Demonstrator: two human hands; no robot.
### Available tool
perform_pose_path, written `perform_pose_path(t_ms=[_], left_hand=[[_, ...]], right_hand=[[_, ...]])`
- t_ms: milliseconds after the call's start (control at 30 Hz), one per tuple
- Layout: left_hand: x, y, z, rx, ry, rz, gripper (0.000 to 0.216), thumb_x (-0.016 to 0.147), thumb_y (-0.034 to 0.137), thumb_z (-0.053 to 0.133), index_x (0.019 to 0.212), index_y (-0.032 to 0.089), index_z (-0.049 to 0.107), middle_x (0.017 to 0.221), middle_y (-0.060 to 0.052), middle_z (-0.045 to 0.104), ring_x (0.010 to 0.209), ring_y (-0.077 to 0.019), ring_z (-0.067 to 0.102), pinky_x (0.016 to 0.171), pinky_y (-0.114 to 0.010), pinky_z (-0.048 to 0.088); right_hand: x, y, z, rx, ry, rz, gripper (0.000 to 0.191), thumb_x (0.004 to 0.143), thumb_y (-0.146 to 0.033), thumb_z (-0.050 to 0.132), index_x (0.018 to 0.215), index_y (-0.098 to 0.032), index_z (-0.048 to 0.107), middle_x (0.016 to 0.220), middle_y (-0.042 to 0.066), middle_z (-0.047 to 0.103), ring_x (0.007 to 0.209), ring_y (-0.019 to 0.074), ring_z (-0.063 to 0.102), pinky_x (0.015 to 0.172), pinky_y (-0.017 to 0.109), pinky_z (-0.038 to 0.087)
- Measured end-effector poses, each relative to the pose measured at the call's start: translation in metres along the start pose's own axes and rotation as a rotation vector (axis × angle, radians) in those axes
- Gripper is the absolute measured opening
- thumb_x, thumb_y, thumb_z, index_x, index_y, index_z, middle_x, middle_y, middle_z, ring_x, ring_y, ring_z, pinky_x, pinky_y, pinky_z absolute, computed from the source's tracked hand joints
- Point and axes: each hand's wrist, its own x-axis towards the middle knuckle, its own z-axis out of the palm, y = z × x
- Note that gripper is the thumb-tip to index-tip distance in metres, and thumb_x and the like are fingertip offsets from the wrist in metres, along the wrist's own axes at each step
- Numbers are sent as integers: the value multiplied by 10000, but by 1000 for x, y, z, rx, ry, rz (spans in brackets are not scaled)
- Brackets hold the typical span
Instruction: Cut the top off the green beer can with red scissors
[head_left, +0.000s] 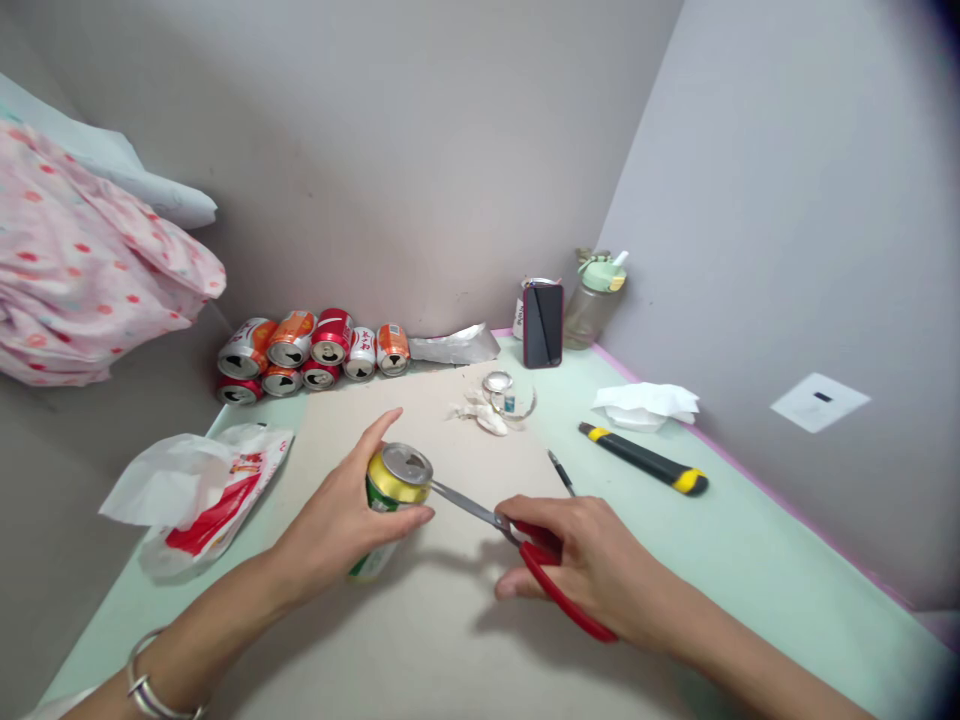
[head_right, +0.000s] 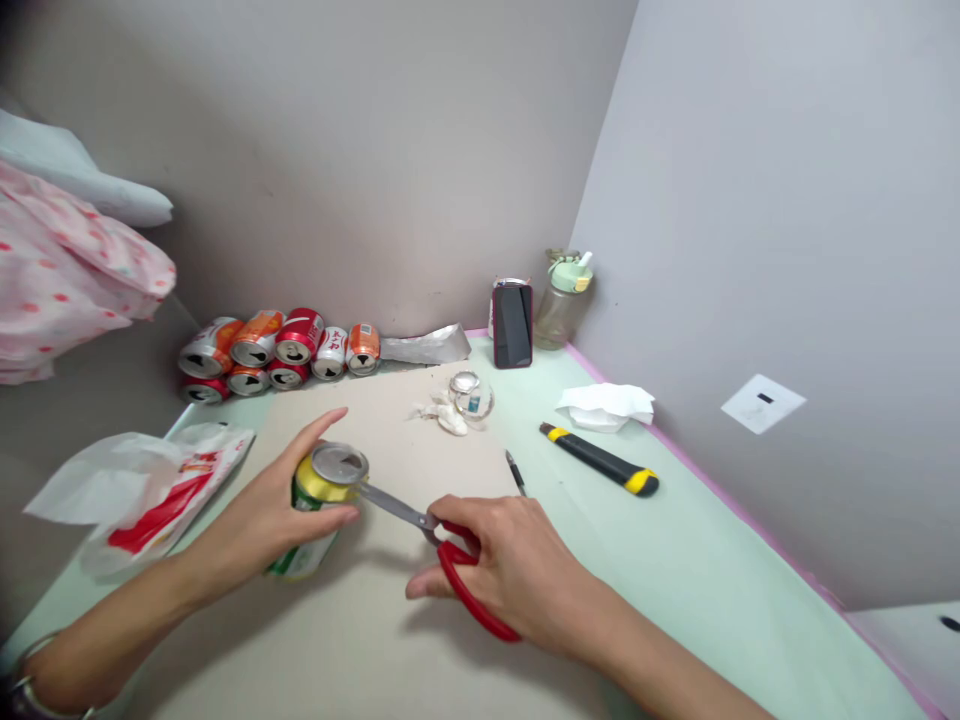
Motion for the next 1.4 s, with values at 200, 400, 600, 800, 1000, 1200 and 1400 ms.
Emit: perform_pose_path(t_ms=[200,400,600,800,1000,1200,1400], left_hand=[[-4,10,-5,-211,-83,-56,899,726,422,773,1518,312,362,1397,-69,627,1249,-316,607,1060,-425,479],[-5,10,-4,-204,-52,-51,896,701,421,784,1501,326,393,1415,-66,614,1260,-326,595,1068,-438,470],[-7,12,-1,-78,-18,-48,929,702,362,755,1529,326,334,1356,-84,623,1196,-332,616,1038,-475,471],[-9,12,-1,-109,-85,-26,932,708,357,740,1537,312,316,1268,-64,665,1134,-290,641,1004,-410,494],[-7,4,0,6,-52,14,926,723,366,733,1544,289,312,1287,-100,644,1099,-305,647,1024,-460,467],[-1,-11,4,327,31,244,878,791,356,659,1556,222,248,1176,-87,677,1123,-300,631,1161,-539,295],[-4,1,0,190,3,73,914,778,415,687,1559,277,232,1317,-99,627,1276,-335,539,1116,-521,364]], right_hand=[[-2,-3,-3,23,-24,-36,426,821,-653,680,793,-237,596,617,-75,442,558,106,334,528,197,299],[-1,-2,-2,32,-27,-32,420,818,-637,694,777,-235,578,619,-78,419,565,104,312,521,192,286],[0,-2,0,48,-42,-39,427,803,-598,735,747,-231,526,618,-92,382,583,101,282,529,189,262],[1,-5,-2,90,-109,-28,467,822,-606,709,701,-223,470,600,-90,301,587,111,228,509,186,246],[-3,0,6,10,-27,-76,424,862,-620,653,746,-238,510,612,-82,398,559,112,257,536,202,258],[-3,3,16,-138,2,-62,421,883,-610,631,724,-232,531,577,-60,485,494,113,370,526,235,233],[1,6,14,-47,6,-98,401,879,-632,620,801,-242,567,630,-67,486,541,110,370,543,214,259]])
